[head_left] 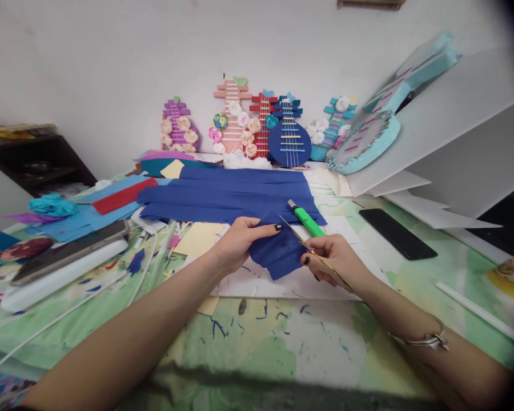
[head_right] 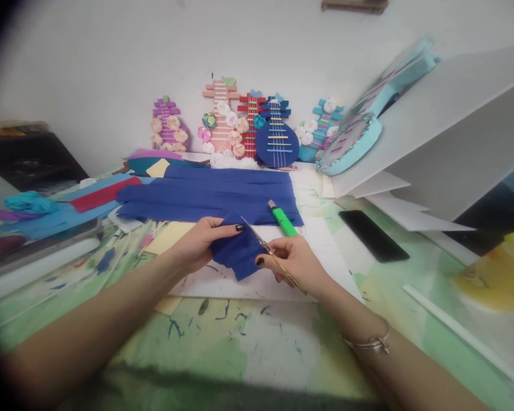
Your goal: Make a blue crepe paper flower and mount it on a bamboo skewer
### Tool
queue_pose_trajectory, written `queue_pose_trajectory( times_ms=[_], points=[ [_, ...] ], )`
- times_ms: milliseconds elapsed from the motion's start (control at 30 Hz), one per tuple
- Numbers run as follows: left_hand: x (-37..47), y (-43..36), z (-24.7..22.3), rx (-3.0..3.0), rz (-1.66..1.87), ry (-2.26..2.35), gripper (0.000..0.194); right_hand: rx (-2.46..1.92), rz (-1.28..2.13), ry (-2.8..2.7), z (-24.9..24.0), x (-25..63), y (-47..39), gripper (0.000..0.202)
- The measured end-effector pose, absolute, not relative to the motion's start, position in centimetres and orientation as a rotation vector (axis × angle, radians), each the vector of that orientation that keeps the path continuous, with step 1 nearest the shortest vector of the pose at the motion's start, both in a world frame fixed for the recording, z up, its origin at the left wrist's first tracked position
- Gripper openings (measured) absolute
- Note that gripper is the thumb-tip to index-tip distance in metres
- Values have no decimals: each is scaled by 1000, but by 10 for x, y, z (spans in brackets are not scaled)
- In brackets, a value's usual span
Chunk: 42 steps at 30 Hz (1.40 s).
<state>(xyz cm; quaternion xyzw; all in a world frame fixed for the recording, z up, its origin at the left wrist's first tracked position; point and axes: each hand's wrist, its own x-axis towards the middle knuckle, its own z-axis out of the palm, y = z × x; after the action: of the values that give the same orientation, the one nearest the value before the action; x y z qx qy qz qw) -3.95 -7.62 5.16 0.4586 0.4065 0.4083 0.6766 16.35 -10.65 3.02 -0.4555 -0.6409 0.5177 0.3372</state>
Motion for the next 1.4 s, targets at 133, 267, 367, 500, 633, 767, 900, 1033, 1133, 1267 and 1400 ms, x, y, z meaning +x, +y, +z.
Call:
queue_pose_trajectory(
  times_ms=[133, 267, 367, 500, 633, 767, 900, 1033, 1133, 1267, 1400],
  points=[
    [-40, -76, 51, 1030, 913, 901, 19, -1201, 1351, -1677, 30, 164, -107, 32],
    [-41, -76, 50, 1028, 913, 903, 19, -1199, 1347, -1680, 30, 164, -106, 31],
    [-41, -75, 50, 1027, 912, 899, 19, -1206, 1348, -1672, 30, 164, -106, 31],
    [-40, -75, 50, 1033, 907, 897, 19, -1210, 1352, -1673, 29, 164, -106, 30],
    [-40, -75, 51, 1022, 902, 908, 18, -1230, 1353, -1670, 29, 164, -106, 29],
    [-40, -75, 50, 1016, 910, 905, 19, -1242, 1360, -1658, 29, 164, -106, 31],
    [-41, -74, 51, 1027, 922, 884, 20, -1214, 1338, -1609, 29, 165, -103, 34],
    [-41, -73, 50, 1063, 921, 880, 21, -1217, 1317, -1521, 31, 164, -102, 28],
    [-39, -73, 46, 1108, 915, 873, 21, -1255, 1342, -1481, 34, 161, -104, 29],
    [-37, -73, 40, 1146, 905, 847, 19, -1299, 1346, -1478, 36, 157, -106, 16],
    [-35, -74, 36, 1172, 867, 820, 26, -1275, 1327, -1508, 33, 158, -103, 13]
  ],
)
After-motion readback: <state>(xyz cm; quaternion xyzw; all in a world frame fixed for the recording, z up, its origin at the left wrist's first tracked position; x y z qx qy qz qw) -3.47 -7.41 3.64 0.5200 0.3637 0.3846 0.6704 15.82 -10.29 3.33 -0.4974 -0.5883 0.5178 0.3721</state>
